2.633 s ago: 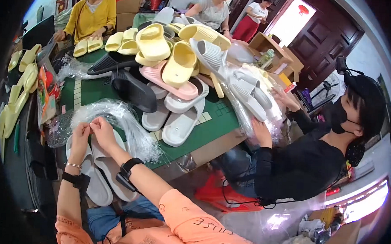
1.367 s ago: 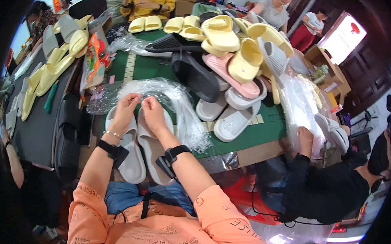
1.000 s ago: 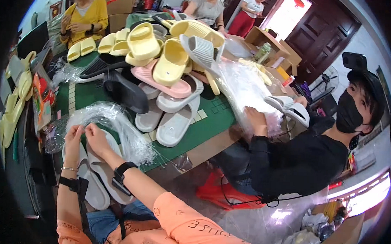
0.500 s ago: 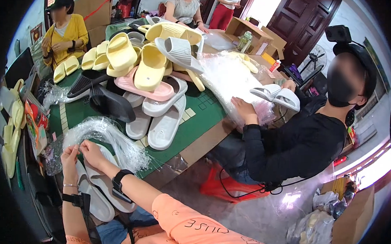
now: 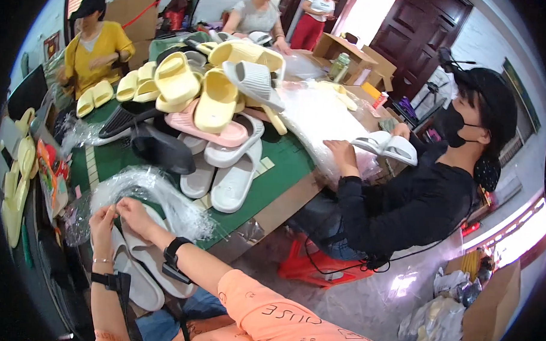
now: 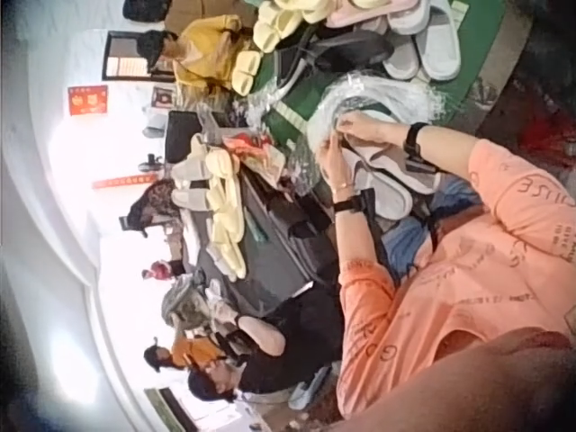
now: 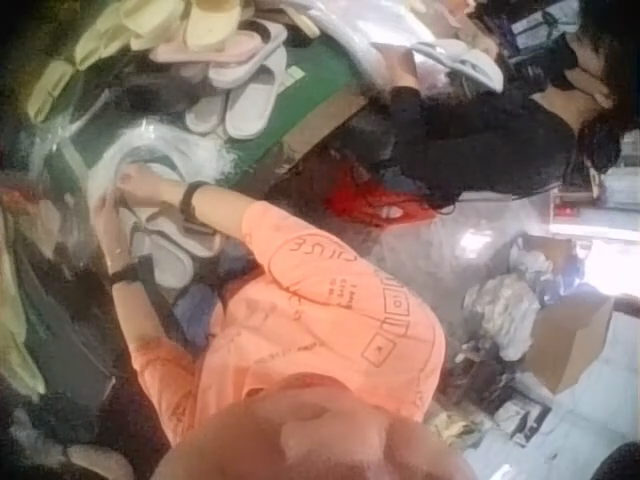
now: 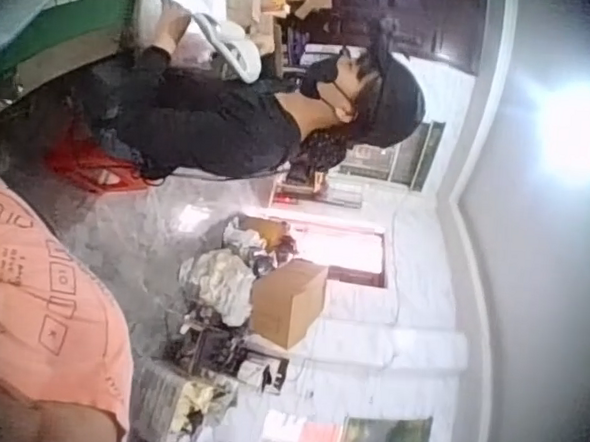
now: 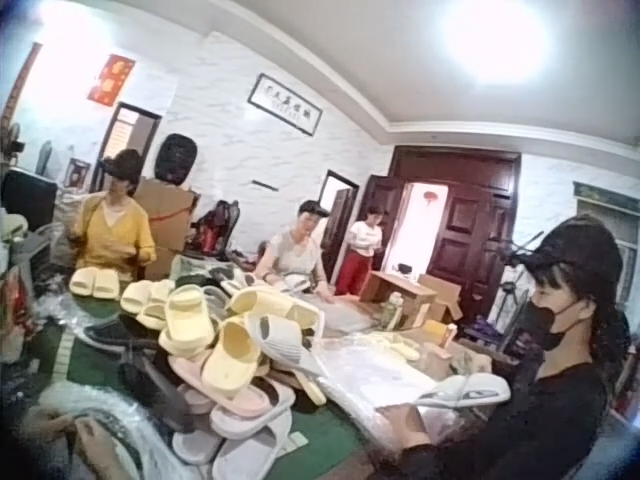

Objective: Tagging and packaging slippers into plastic bags at a manufacturing station.

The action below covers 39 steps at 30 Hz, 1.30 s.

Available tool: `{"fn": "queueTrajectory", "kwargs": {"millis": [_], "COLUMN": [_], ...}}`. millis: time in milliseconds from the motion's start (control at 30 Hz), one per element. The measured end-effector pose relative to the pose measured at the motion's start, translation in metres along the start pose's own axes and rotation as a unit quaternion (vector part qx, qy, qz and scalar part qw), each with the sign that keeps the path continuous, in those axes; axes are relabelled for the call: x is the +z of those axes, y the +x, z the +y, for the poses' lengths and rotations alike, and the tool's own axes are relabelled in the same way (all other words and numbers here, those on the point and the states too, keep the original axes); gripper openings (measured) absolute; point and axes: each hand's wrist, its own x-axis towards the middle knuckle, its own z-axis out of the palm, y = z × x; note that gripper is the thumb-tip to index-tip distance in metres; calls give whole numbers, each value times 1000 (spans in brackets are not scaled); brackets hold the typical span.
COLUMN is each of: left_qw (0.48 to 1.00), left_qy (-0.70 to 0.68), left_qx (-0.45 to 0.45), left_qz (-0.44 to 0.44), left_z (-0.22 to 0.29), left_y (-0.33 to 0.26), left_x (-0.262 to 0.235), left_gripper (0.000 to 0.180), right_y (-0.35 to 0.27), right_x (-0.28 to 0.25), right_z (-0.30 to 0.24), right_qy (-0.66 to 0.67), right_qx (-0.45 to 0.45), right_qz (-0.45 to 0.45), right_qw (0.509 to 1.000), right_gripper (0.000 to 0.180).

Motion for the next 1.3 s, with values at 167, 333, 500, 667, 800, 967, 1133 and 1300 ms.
{"fn": "queueTrajectory", "kwargs": {"millis": [167, 333, 500, 667, 800, 967, 1133, 1300], "left_qw": [997, 998, 996, 992, 996, 994, 964, 953], "left_qy": [53, -64, -79, -108, -35, 7, 145, 122], "left_qx": [16, 20, 35, 20, 39, 108, 209, 243], "left_qz": [-58, -5, 33, 67, 77, 30, 71, 132], "left_z": [24, 12, 5, -13, -6, -3, 16, 85], "left_y": [-5, -5, -4, 2, -1, 2, -21, -76], "left_x": [44, 31, 30, 22, 23, 20, 8, -25], "left_gripper": [19, 18, 18, 18, 19, 23, 31, 22], "right_y": [-1, -1, 6, -34, -97, -110, -124, -134], "right_x": [-42, -28, -13, -20, -29, -9, 4, -15], "right_z": [10, -10, -1, -81, -92, -37, -9, -86], "right_qy": [-27, 57, 15, -249, -450, -423, -493, -453], "right_qx": [-93, 141, 33, -135, 15, -88, -130, -236], "right_qz": [26, -30, 31, 91, -64, -167, -110, -61], "right_qw": [995, 988, 999, 955, 891, 886, 853, 858], "right_gripper": [20, 13, 15, 14, 19, 43, 66, 65]}}
